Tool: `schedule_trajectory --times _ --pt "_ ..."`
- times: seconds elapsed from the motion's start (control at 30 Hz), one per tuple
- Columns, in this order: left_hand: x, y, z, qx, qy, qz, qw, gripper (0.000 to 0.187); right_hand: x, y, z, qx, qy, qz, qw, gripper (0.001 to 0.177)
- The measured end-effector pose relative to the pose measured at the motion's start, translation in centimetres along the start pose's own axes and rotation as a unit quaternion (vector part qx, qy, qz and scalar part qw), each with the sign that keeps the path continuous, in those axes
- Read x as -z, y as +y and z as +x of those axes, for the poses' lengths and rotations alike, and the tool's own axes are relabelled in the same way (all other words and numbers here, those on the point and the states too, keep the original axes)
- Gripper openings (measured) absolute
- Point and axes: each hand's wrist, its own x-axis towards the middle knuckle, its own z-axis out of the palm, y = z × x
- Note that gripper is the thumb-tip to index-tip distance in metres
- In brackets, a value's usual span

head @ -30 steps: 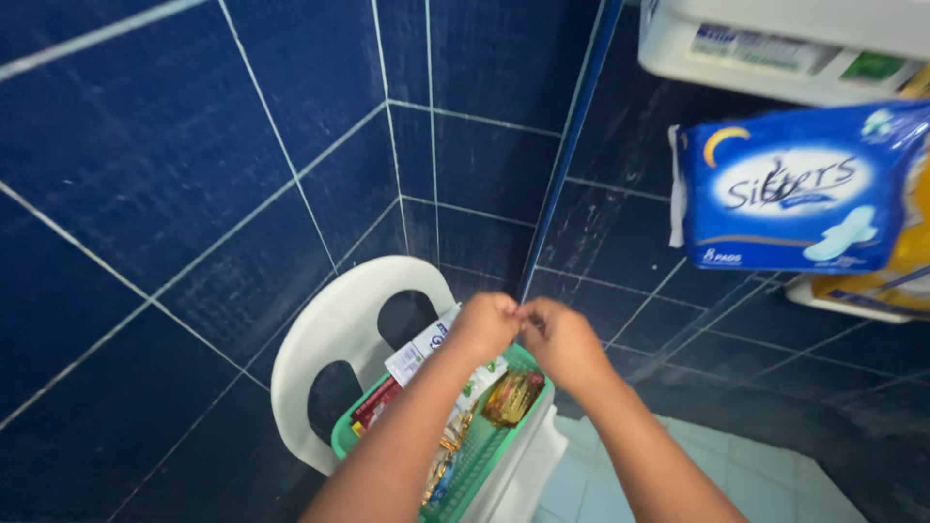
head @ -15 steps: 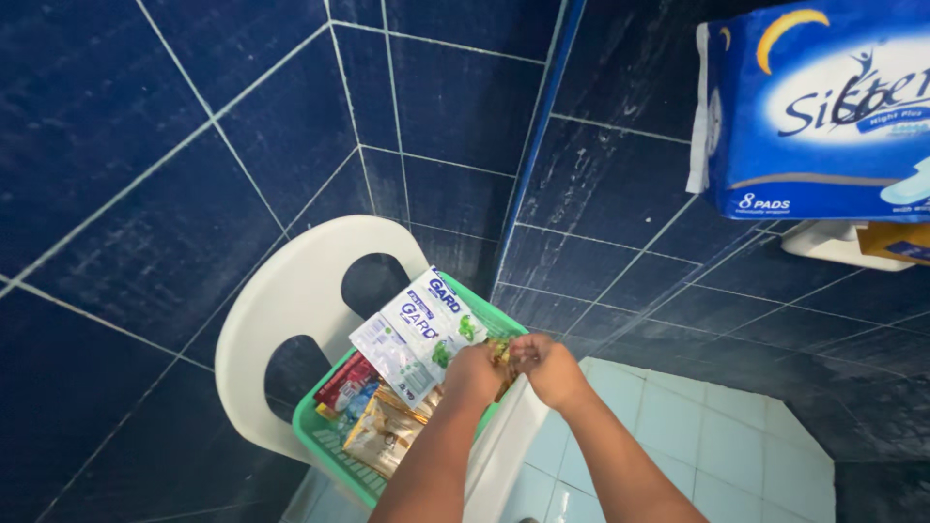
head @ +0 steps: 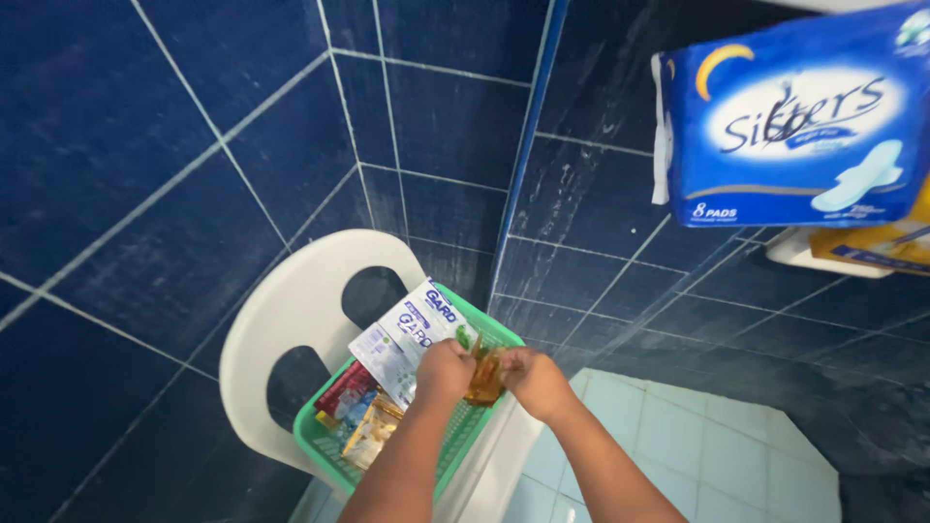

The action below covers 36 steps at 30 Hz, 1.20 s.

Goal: The person repeatedly picks up small sachets and packets from a green basket and places them into a white wall-mounted caddy. The person handles items one at a time, moving them from the basket to the caddy throughout the clip.

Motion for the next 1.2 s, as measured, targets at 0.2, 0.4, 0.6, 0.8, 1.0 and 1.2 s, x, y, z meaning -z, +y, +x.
schedule_trajectory --times 0.2,0.4,0.6,0.8,1.0,1.2 --pt "6.4 4.9 0.6 0.170 -0.104 -0.297 0.934 0.013 0.8 -8.4 -2.3 0.088 0.024 -0.032 0.995 0.063" --pt "12.5 12.5 0.4 0.128 -0.114 -0.349 0.921 0.013 3.7 -17.9 -5.0 0.108 0.104 -0.125 0.981 0.030" --pt "19.5 20.9 0.4 -0.019 -0.107 -0.294 0.950 0.026 8.5 -24.5 -6.3 0.065 0.124 -0.001 0.990 0.022" --pt "28.1 28.2 -1.2 -0.408 0.205 -0.070 0.887 0.033 14.8 -28.6 -8.1 0.199 0.117 0.095 0.968 0.024" --pt "32.7 38.8 -5.2 -0.240 -0.132 -0.256 0.927 0.015 23.2 -34.2 -13.9 0.256 0.158 0.124 0.945 0.028" --pt "31.2 50.1 -7.5 -0.401 -0.167 -0.281 0.856 0.016 33.3 -36.5 -19.4 0.325 0.313 0.113 0.885 0.020"
